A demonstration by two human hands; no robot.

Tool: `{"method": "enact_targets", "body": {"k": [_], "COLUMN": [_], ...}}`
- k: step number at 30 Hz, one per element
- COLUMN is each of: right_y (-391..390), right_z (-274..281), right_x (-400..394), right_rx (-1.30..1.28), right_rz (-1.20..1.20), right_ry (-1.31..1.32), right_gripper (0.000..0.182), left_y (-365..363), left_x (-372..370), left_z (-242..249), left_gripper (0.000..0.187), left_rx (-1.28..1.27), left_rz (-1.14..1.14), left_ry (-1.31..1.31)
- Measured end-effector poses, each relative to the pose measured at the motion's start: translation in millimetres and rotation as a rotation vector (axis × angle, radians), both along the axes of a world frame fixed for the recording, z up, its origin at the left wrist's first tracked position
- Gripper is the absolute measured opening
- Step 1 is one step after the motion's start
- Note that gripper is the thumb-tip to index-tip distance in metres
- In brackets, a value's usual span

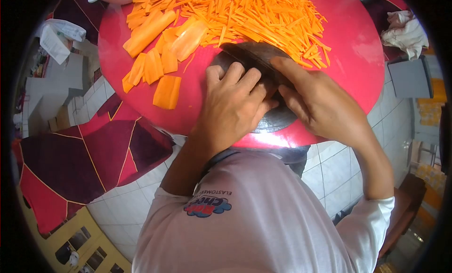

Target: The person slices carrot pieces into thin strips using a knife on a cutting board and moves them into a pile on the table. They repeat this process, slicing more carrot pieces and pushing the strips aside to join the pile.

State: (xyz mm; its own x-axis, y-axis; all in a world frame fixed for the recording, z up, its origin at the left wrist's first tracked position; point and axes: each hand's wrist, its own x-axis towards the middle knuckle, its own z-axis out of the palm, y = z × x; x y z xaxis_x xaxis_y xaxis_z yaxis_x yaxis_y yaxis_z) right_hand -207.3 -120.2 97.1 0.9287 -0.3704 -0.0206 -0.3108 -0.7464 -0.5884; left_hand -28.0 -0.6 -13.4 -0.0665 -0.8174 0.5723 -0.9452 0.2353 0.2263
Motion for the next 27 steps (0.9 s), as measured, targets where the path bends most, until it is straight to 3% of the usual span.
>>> {"method": "enact_targets", "body": {"k": [8, 12, 15, 21, 24, 27], "right_y": [0, -5, 3, -2, 4, 9], "right_z": [-3, -17, 7, -12, 7, 0], "right_x": [-6, -2, -13, 4, -5, -14], "right_rx": [0.024, 0.002, 0.010, 0.014, 0.012, -0.031], "right_rz": [-0.027, 0.019, -0.024, 0.022, -0.004, -0.022], "right_ry": [-0.016, -0.148, 0.021, -0.120, 0.066, 0.034], "right_gripper": [0.040, 0.040, 0.048, 0.041, 0.049, 0.050], "left_y": [0, 2, 1, 2, 1, 2], "left_x": [-2, -1, -4, -2, -3, -4], "left_z": [0, 2, 2, -3, -1, 1], "left_gripper": [0.027, 0.028, 0.026, 0.023, 0.020, 0.017], "left_rx": [-0.042, 0.014, -0.040, -0.025, -0.093, -0.089], "left_rz": [-0.007, -0.007, -0.006, 0.004, -0.014, -0.002], "left_ry": [0.026, -0.020, 0.014, -0.027, 0.003, 0.005]}}
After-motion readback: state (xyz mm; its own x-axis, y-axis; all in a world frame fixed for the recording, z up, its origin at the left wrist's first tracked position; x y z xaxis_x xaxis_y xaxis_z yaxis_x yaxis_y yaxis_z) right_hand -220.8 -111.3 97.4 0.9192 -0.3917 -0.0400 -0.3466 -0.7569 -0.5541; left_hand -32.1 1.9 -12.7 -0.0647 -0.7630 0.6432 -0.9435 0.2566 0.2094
